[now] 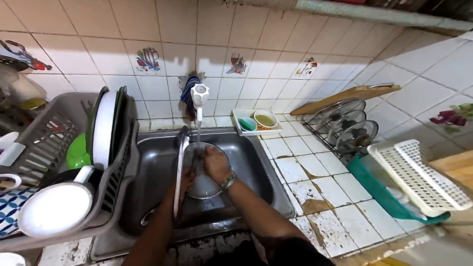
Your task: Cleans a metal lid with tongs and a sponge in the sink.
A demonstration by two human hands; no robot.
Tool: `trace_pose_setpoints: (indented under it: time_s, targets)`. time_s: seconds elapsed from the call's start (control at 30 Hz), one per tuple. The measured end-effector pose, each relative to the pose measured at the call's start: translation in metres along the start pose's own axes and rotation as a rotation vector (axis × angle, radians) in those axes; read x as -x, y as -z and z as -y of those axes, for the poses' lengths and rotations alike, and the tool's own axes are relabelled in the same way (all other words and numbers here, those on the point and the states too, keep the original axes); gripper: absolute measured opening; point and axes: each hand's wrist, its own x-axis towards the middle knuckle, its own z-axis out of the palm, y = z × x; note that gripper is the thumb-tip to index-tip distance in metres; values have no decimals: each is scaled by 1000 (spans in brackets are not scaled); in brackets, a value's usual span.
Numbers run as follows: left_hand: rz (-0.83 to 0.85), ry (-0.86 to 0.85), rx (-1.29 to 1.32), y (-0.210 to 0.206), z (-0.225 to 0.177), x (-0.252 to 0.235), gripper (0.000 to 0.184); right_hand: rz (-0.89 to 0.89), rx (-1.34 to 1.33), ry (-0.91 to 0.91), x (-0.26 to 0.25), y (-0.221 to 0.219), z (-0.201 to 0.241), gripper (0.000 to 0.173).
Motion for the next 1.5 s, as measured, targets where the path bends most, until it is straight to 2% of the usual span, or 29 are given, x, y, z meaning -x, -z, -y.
trace_pose_setpoints:
  time_s: [0.07, 0.2, 0.33, 0.43, 0.57, 0.7, 0.83, 0.97, 1.07, 1.2, 1.33, 1.43, 1.5]
  targets:
    - [11, -11, 1, -3, 1, 1, 34, 6, -3, -38, -5, -3, -4, 41]
    - [-24, -1, -26, 5, -1, -3, 36, -35, -46, 60, 11, -8, 12, 38]
    - [21, -28, -36, 3, 4, 0, 35, 30, -4, -28, -2, -8, -1, 47]
    - [15, -18, -20, 6, 3, -4, 39, -2, -27, 47, 11, -9, 12, 40]
    - [0, -6, -30, -2, 1, 2, 35, 29, 26, -10, -1, -4, -2, 49]
    - [-8, -11, -40, 4, 1, -3, 34, -53, -26, 72, 12, -9, 11, 39]
    - [35, -23, 7, -2, 5, 1, 30, 32, 36, -67, -4, -1, -3, 50]
    - [-6, 7, -18, 3, 3, 1, 37, 10, -11, 41, 16, -10, 12, 43]
    - [5, -3, -3, -1, 6, 4, 33, 31, 26, -35, 4, -7, -1, 51]
    - [-6, -22, -23, 2, 0, 3, 36, -11, -6, 16, 14, -11, 15, 42]
    - [19, -21, 4, -1, 9, 5, 33, 41, 45, -42, 4, -5, 2, 51]
    - [-7, 7, -15, 2, 5, 0, 37, -11, -20, 20, 17, -10, 13, 42]
    - [-3, 7, -31, 3, 6, 3, 37, -14, 20, 25, 15, -12, 9, 44]
